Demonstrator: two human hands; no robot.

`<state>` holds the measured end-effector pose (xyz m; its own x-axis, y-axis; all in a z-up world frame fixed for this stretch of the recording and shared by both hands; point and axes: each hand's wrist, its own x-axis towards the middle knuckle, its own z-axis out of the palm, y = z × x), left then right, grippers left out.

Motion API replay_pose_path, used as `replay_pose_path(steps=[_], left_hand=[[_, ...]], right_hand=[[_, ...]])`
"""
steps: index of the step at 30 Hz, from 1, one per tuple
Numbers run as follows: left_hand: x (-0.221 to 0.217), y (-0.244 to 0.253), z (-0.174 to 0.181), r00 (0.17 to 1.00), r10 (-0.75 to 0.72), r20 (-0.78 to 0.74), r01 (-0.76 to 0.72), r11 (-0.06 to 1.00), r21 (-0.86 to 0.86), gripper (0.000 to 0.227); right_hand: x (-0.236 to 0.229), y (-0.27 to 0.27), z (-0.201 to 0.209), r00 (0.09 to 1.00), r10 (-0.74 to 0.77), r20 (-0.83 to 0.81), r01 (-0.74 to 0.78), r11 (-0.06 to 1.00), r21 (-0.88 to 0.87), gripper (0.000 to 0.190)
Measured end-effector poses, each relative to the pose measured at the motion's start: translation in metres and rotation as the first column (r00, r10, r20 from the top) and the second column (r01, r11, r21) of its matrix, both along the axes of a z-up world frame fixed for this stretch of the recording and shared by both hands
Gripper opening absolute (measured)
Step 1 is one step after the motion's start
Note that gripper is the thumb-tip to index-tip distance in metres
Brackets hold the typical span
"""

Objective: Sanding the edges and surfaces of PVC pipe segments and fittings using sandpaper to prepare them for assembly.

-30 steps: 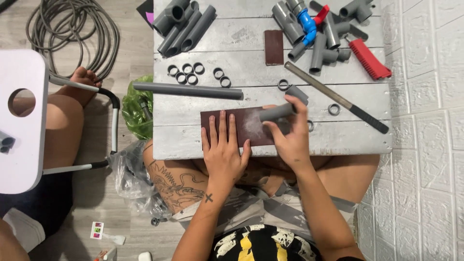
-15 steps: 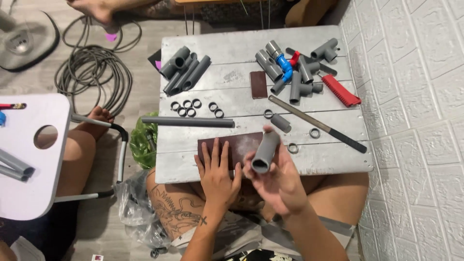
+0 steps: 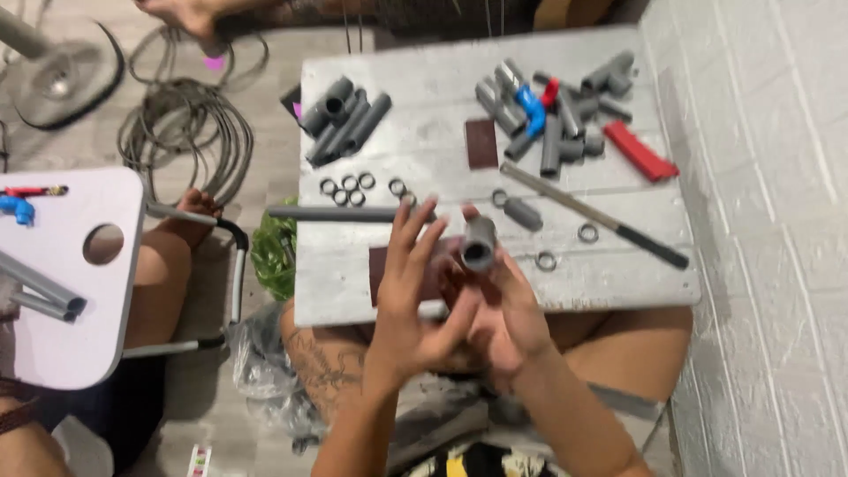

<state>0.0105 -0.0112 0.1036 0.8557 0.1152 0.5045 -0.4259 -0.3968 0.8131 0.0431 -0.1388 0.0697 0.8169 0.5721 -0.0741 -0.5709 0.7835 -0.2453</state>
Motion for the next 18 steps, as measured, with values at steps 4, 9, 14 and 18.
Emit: replay_pose_path(steps=[4,9,14,18], left_hand=[[0.041,0.005,-0.009,0.999,0.002,-0.054,0.006,0.991,0.135,0.047],[0.072,0.033,-0.023,0.948,0.071,0.309,-0.002,0.976,-0.218,0.036],[0.056,0.068,-0.045,0.951,0.185,0.248,-0.012,0.822,-0.569,0.052],[0.037,0.074,-0.049,0.974,0.195,0.116,-0.081,0.778,-0.623,0.05]], right_hand=[[0.022,0.005,-0.024,0.981,0.048,-0.189,-0.057,0.998,-0.038,0.019],[0.057,0.013,0.008,0.942,-0.062,-0.33,0.128,0.975,0.181,0.068],[0.072,0.005,0.019,0.901,-0.166,-0.4,0.296,0.91,0.29,0.055],[0.082,0.014,0.026,0.883,-0.211,-0.419,0.359,0.878,0.316,0.057]])
